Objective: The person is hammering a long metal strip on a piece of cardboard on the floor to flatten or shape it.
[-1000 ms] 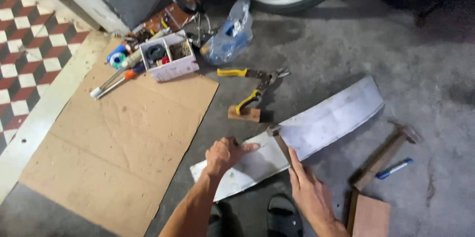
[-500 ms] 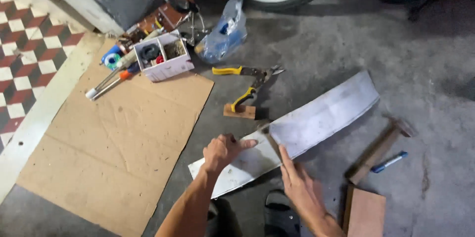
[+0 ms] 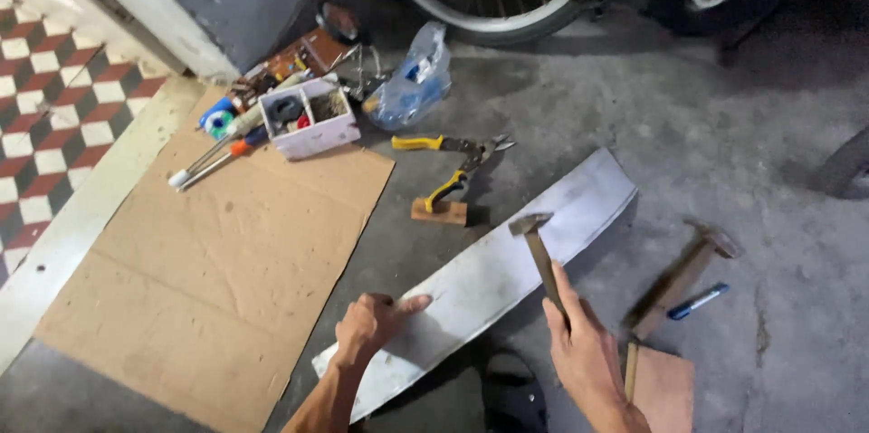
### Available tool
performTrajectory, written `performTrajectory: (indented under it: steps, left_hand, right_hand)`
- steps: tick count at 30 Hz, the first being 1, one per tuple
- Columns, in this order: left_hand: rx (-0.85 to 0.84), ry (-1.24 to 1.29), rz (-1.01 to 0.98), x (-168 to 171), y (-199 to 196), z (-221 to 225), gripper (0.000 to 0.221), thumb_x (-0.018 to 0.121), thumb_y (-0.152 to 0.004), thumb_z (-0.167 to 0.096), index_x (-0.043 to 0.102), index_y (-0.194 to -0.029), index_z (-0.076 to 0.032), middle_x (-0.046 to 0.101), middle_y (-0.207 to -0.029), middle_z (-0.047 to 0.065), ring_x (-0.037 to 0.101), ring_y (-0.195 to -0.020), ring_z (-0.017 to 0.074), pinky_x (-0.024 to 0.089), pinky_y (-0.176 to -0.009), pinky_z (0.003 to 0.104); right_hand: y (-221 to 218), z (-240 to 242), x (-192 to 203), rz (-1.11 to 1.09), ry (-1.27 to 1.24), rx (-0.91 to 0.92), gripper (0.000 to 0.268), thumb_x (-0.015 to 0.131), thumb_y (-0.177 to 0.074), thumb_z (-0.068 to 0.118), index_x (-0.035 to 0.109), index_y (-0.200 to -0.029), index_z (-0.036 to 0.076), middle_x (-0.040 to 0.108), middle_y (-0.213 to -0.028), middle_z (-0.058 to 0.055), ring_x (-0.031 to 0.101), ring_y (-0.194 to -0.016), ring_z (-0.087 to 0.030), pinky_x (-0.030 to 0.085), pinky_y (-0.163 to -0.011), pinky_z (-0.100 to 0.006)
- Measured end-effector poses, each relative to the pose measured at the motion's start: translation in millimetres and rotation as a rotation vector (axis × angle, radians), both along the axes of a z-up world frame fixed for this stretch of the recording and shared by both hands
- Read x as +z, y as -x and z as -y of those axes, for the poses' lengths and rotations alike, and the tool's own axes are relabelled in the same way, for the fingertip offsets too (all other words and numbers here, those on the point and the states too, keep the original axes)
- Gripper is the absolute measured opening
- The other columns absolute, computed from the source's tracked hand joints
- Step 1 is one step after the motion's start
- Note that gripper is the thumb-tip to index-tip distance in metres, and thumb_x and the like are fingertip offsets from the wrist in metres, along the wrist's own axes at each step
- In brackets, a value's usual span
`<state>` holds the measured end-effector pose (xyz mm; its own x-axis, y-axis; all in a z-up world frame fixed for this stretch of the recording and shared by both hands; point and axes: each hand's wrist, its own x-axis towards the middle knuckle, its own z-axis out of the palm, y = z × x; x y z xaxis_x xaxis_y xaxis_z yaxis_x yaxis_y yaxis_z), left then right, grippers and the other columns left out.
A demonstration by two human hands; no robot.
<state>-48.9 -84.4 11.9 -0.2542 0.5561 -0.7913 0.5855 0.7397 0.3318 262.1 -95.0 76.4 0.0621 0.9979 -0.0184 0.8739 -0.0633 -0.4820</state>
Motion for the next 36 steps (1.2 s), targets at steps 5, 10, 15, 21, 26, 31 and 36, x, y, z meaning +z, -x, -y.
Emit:
performTrajectory:
  steps: [5,10,15,21,26,31,36]
  left_hand:
    - [-0.005,-0.021,0.0,-7,2,10,0.089,0.069,-0.071,-0.095,0.086,-0.095,-0.012,0.084,-0.089,0.003,0.081,-0.088,0.0185,0.058,-0.087,0.034]
    - [0.011,-0.01,-0.015,-6,-1,6,0.087,0.07,-0.072,-0.094,0.087,-0.092,-0.011,0.085,-0.088,0.002,0.081,-0.087,0.0186,0.058,-0.09,0.033]
    - [-0.02,-0.007,-0.031,-6,-20,16,0.089,0.066,-0.073,-0.098,0.085,-0.086,-0.012,0.082,-0.084,0.002,0.079,-0.086,0.0205,0.058,-0.089,0.033]
    - [0.008,0.006,-0.024,-8,-27,19,0.091,0.065,-0.069,-0.1,0.084,-0.085,-0.012,0.083,-0.084,0.001,0.08,-0.086,0.0189,0.059,-0.09,0.033]
    - [0.037,0.002,-0.017,-4,-31,19,0.089,0.068,-0.069,-0.097,0.081,-0.081,-0.01,0.08,-0.079,0.001,0.077,-0.083,0.0182,0.058,-0.088,0.031]
    - [0.067,0.017,0.022,12,-33,11,0.087,0.07,-0.075,-0.093,0.081,-0.082,-0.008,0.08,-0.082,0.002,0.077,-0.081,0.0179,0.058,-0.089,0.03]
    - [0.055,0.031,-0.01,11,-27,-7,0.086,0.069,-0.073,-0.094,0.085,-0.088,-0.01,0.084,-0.087,0.002,0.08,-0.088,0.0193,0.058,-0.095,0.033]
  right_hand:
    - [22,10,1,0.016,-0.281,0.094,0.064,0.074,-0.102,0.017,0.057,-0.164,0.021,0.079,-0.104,-0.006,0.073,-0.068,-0.033,0.054,-0.059,-0.048]
    - [12,15,-60,0.133,-0.098,0.208,0.071,0.071,-0.102,0.026,0.046,-0.167,0.037,0.073,-0.091,-0.007,0.07,-0.059,-0.038,0.054,-0.054,-0.053]
    - [23,11,-9,0.008,-0.202,0.146,0.066,0.075,-0.099,0.017,0.055,-0.161,0.027,0.078,-0.104,-0.01,0.074,-0.071,-0.038,0.057,-0.059,-0.052]
    - [6,13,-49,0.184,-0.076,0.143,0.07,0.068,-0.102,0.028,0.045,-0.168,0.037,0.077,-0.109,-0.006,0.074,-0.073,-0.039,0.057,-0.061,-0.053]
    - [12,18,-30,-0.055,-0.133,0.075,0.071,0.073,-0.1,0.016,0.05,-0.166,0.029,0.081,-0.107,-0.008,0.078,-0.078,-0.036,0.058,-0.064,-0.051]
    - [-7,18,-77,0.182,-0.027,0.144,0.071,0.067,-0.102,0.033,0.043,-0.168,0.042,0.078,-0.103,-0.008,0.073,-0.065,-0.043,0.055,-0.058,-0.056]
    - [11,0,-8,-0.078,-0.106,0.031,0.065,0.071,-0.101,0.019,0.054,-0.163,0.029,0.082,-0.111,-0.007,0.078,-0.079,-0.035,0.059,-0.064,-0.05]
